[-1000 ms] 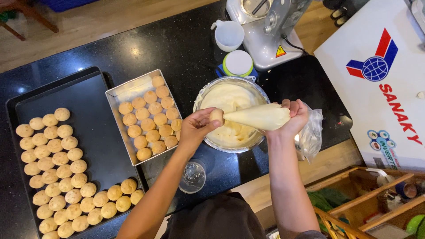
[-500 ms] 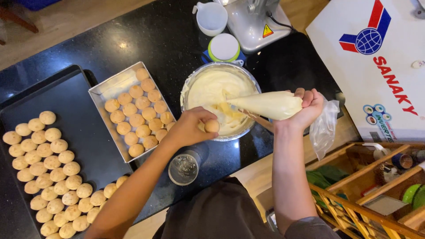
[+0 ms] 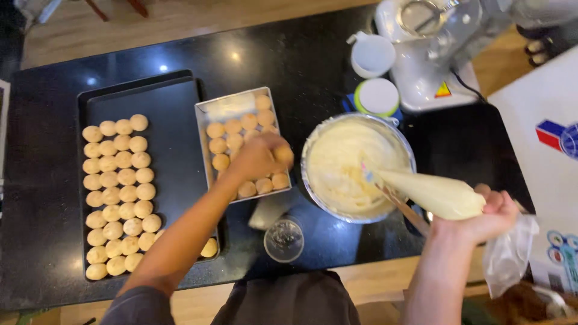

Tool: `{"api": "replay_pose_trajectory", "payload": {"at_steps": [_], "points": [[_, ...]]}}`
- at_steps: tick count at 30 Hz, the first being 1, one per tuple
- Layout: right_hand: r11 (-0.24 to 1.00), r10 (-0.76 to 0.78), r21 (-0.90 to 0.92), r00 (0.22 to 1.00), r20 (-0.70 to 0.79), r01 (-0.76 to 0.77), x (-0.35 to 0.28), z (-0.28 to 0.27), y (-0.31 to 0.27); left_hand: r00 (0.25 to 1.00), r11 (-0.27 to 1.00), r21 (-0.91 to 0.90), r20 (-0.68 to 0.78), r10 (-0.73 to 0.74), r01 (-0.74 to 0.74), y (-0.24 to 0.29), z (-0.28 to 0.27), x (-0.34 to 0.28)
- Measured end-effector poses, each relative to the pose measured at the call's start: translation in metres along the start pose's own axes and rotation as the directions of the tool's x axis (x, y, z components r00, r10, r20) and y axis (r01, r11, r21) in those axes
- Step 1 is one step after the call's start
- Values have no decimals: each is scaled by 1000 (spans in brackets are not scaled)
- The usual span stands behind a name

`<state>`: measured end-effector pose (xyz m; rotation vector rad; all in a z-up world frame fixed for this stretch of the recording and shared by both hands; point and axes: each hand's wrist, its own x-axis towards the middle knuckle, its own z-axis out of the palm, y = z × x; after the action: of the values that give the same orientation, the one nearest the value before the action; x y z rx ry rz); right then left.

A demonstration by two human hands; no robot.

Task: Filling small round pastries with cream using a piping bag and refilling the bag using a spatula.

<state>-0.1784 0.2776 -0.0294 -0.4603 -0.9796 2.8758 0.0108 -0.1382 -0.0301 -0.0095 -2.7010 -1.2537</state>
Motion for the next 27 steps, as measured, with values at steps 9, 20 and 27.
{"api": "replay_pose_trajectory", "payload": {"at_steps": [9, 20, 27], "points": [[999, -11, -46, 998, 65, 14, 15, -8, 10, 450, 678, 76, -801, -395, 731, -144, -16, 28], [996, -24, -81, 989, 146, 37, 30, -11, 21, 577, 621, 228, -684, -446, 750, -146, -16, 23], [996, 19, -93, 994, 104, -9, 34, -1, 38, 471, 559, 17, -559, -682, 829, -146, -37, 35]]}}
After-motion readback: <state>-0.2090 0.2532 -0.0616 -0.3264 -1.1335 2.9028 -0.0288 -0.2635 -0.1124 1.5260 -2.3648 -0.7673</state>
